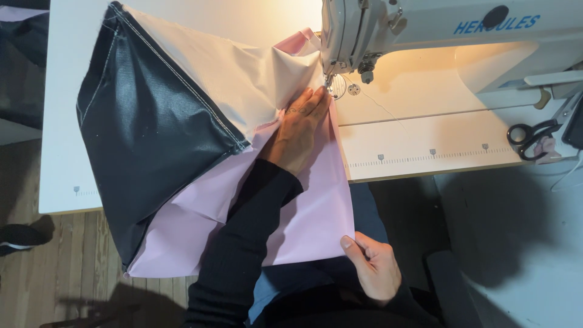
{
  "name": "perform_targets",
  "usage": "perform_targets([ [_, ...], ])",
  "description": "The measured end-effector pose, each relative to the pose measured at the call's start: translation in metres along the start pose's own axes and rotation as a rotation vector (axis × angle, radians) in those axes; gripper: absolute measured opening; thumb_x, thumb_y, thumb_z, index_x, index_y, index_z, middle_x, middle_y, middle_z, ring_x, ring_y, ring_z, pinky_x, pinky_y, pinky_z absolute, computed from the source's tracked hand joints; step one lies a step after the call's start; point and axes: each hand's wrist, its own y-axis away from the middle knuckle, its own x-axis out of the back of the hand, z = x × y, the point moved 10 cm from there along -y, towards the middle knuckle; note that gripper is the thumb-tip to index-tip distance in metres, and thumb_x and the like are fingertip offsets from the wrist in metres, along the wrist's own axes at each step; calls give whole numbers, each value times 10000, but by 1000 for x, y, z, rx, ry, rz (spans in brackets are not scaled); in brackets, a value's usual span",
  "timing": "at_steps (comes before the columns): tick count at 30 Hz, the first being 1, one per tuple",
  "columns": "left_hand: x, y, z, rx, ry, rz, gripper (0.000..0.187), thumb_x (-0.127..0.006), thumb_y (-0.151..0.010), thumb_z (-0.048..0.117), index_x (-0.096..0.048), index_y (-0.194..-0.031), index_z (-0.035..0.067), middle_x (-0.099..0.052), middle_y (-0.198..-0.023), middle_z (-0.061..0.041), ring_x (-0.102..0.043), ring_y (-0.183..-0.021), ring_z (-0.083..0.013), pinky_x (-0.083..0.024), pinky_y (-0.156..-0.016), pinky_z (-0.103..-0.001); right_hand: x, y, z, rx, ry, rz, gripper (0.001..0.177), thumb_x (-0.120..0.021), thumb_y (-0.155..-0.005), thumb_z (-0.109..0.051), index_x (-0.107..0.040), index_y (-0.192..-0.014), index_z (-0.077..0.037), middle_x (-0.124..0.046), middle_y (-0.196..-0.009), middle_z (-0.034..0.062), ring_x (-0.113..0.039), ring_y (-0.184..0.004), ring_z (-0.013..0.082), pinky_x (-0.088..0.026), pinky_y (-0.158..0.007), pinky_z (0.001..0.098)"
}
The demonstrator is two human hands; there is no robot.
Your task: Sewing pieces of material together using an industrial sewing machine.
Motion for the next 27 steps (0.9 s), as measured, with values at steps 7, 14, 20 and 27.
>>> perform_targets([
  [7, 3, -6, -8, 32, 132, 2, 609, -447, -925, -63, -493, -1522, 46, -448, -1609, -140, -381, -1510, -346, -294, -1248, -405, 3, -6, -2, -28, -82, -19, 384, -614, -967, -315, -796, -1111, -9, -811, -781, 83, -672, -674, 86, -525, -670, 252],
  [14, -5, -11, -11, 49, 106, -25, 578, -451, -949, -33, -509, -1516, 65, -446, -1607, -130, -378, -1512, -321, -291, -1243, -405, 2, -6, -10, -85, -58, -34, 394, -611, -968, -328, -797, -1135, -24, -813, -814, 94, -666, -686, 119, -521, -684, 272],
  [20, 12, -15, -7, 68, 51, -10, 510, -475, -986, 37, -532, -1491, 74, -460, -1596, -124, -399, -1499, -301, -306, -1234, -388, 4, -13, -15, -4, -110, -48, 413, -603, -969, -338, -764, -1164, -11, -813, -874, 45, -698, -740, 75, -538, -731, 240],
  [27, 6, -12, -11, 111, 70, 59, 422, -460, -1045, 98, -572, -1450, 59, -509, -1563, -121, -445, -1467, -299, -343, -1213, -366, 3, -13, -16, 47, -114, -73, 392, -611, -990, -304, -780, -1122, 24, -715, -734, 28, -538, -652, 41, -459, -609, 244],
])
